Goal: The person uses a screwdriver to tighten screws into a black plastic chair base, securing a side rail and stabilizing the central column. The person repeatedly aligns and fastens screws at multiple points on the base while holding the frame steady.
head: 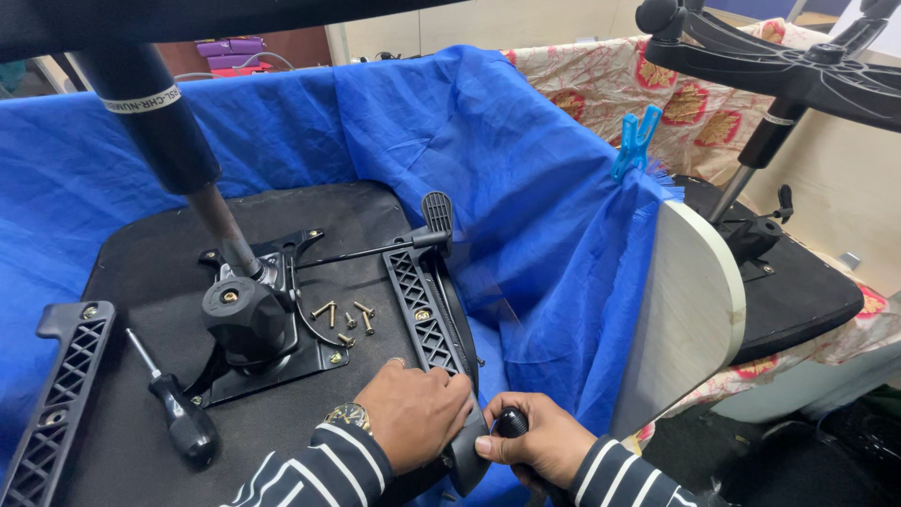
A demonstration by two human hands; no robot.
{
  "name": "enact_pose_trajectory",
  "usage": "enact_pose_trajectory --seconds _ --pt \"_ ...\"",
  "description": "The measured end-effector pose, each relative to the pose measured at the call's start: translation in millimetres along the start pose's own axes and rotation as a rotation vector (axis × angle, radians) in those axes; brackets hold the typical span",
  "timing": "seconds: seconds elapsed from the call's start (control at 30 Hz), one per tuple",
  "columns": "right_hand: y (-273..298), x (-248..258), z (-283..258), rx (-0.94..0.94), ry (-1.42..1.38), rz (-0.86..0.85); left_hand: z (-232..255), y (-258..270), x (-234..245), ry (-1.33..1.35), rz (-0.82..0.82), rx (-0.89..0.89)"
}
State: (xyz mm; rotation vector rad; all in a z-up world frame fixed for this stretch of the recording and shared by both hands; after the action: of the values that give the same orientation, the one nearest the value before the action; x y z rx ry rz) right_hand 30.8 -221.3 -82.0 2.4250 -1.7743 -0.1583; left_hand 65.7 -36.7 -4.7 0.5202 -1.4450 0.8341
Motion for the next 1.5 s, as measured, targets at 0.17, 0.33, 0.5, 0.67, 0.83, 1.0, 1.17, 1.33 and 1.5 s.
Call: enact_pose_trajectory --seconds 0.17,0.33,0.5,0.67,0.83,1.0,1.17,1.33,1.5 --pt "3.0 -1.5 -2.6 0.024 -0.004 0.013 0.2 -5.6 -8.6 -0.012 -0.012 0.035" --pt "4.6 -3.0 -7.0 0.011 0.006 0.01 -8.6 2.2 -7.4 0.071 0.167 0.172" --pt "7.3 -3.5 -4.4 0.018 0.008 0.034 -22.8 17.2 -5.6 0.102 0.112 0.298" --pt "9.7 -7.5 -1.8 0.043 0.013 0.07 -32.3 40.2 -1.0 0.617 0.22 0.554" --pt "12.6 -10.5 -1.7 -0.064 -0.005 0.135 -52.4 60.9 -22.4 1.241 0.116 0.993" --pt "12.7 -12.9 -7.7 -0.063 0.05 0.178 -68.9 83.2 -26.3 0.993 0.142 1.032" --pt "-0.2 -14.5 -16.2 -0.033 -0.023 0.31 -49.5 101.9 -10.0 0.442 0.064 0.569" --pt "-13.7 -18.2 -24.8 -0.051 -0.06 0.337 -20.1 113.9 -14.7 0.029 -0.388 0.418" --pt "-19.6 -18.8 -48.0 0.022 -0.179 0.411 -22.7 111.0 2.2 -0.166 -0.115 0.357"
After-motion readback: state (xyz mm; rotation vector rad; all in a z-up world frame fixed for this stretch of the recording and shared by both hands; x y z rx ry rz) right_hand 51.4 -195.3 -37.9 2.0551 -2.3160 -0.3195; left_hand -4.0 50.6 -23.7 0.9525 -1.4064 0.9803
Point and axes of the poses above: each hand's wrist, its own y-axis away from the middle knuckle, its own x-axis out of the back of the hand, z = x × y, the point moved 3 cm from there along -y, towards the middle knuckle, and after that the axes turned 15 degrees about x, right-handed, at the moved point
